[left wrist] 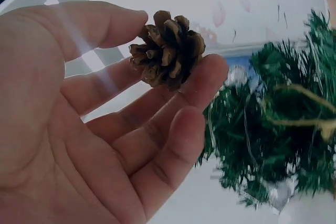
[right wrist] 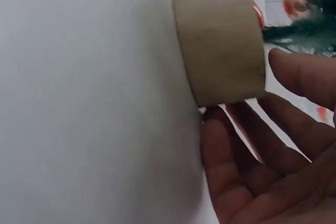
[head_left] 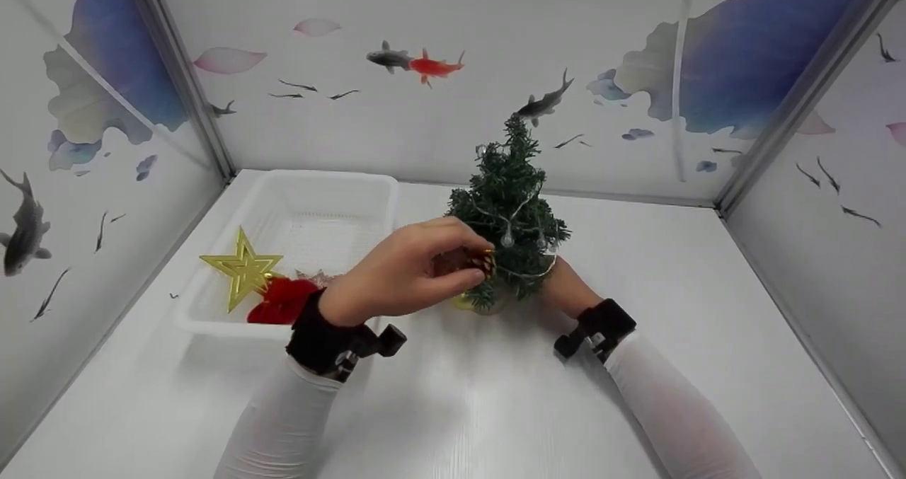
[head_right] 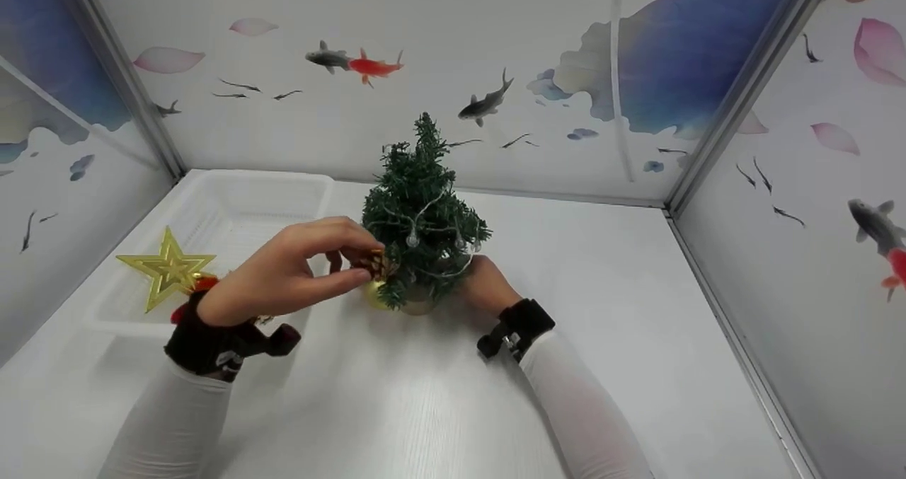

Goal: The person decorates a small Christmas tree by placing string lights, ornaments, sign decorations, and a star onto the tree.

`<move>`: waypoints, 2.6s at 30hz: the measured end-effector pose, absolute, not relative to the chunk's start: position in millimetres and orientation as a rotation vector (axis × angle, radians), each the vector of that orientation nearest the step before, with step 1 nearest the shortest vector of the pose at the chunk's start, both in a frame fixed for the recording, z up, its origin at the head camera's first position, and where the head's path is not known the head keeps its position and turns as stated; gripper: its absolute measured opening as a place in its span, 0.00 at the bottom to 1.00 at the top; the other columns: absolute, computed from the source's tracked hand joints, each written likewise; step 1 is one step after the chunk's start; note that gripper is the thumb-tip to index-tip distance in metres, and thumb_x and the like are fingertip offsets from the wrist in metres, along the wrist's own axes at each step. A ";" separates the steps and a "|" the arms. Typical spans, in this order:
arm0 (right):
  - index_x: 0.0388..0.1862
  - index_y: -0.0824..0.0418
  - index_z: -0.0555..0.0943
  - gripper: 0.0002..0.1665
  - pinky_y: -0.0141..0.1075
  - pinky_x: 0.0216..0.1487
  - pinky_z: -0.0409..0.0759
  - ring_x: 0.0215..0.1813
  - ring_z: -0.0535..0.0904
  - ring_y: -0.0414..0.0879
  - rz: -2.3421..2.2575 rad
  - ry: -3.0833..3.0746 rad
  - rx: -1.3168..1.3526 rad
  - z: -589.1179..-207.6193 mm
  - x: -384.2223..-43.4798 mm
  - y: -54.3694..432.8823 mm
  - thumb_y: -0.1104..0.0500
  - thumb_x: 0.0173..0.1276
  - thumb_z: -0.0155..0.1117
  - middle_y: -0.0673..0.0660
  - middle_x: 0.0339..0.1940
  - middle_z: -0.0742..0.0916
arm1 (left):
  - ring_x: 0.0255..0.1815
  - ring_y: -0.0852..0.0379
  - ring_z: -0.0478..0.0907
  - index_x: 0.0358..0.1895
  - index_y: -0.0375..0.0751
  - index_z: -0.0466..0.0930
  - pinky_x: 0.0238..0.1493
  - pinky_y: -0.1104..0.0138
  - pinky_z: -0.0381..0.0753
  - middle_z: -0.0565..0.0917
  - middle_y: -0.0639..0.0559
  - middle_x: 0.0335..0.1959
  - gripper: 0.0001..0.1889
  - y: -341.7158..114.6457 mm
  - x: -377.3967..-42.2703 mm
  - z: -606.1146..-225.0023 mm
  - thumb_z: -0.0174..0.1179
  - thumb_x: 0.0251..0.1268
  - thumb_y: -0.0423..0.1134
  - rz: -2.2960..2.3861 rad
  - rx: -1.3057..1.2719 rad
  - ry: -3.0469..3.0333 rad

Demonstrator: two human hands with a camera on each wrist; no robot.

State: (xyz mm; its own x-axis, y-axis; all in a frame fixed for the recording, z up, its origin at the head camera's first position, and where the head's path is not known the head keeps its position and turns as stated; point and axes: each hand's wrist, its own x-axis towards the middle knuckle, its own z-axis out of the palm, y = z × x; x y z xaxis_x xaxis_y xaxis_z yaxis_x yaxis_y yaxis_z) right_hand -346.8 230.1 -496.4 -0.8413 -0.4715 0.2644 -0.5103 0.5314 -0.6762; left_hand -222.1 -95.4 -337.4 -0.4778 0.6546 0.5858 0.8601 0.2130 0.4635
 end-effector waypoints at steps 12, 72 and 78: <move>0.53 0.71 0.89 0.12 0.37 0.46 0.88 0.41 0.89 0.45 1.676 -2.695 0.479 -455.1 -353.8 271.3 0.65 0.79 0.66 0.58 0.42 0.93 | 0.45 0.55 0.85 0.67 0.34 0.84 0.40 0.61 0.87 0.87 0.45 0.55 0.18 -73.6 -224.6 -346.7 0.69 0.80 0.35 -1.044 -1.458 -2.219; 0.47 0.62 0.90 0.14 0.36 0.24 0.83 0.33 0.89 0.47 1.603 -2.119 1.468 -374.8 -257.2 225.4 0.78 0.76 0.67 0.61 0.40 0.91 | 0.36 0.58 0.83 0.46 0.42 0.93 0.38 0.69 0.82 0.86 0.52 0.39 0.04 -31.1 -227.3 -385.4 0.70 0.80 0.37 -0.965 -1.169 -2.134; 0.48 0.65 0.90 0.15 0.34 0.23 0.82 0.33 0.88 0.50 1.590 -2.094 1.514 -374.1 -258.3 225.1 0.80 0.75 0.67 0.63 0.40 0.90 | 0.35 0.58 0.82 0.41 0.42 0.90 0.38 0.70 0.81 0.84 0.52 0.36 0.03 -29.0 -228.5 -388.3 0.69 0.76 0.32 -1.039 -1.167 -2.115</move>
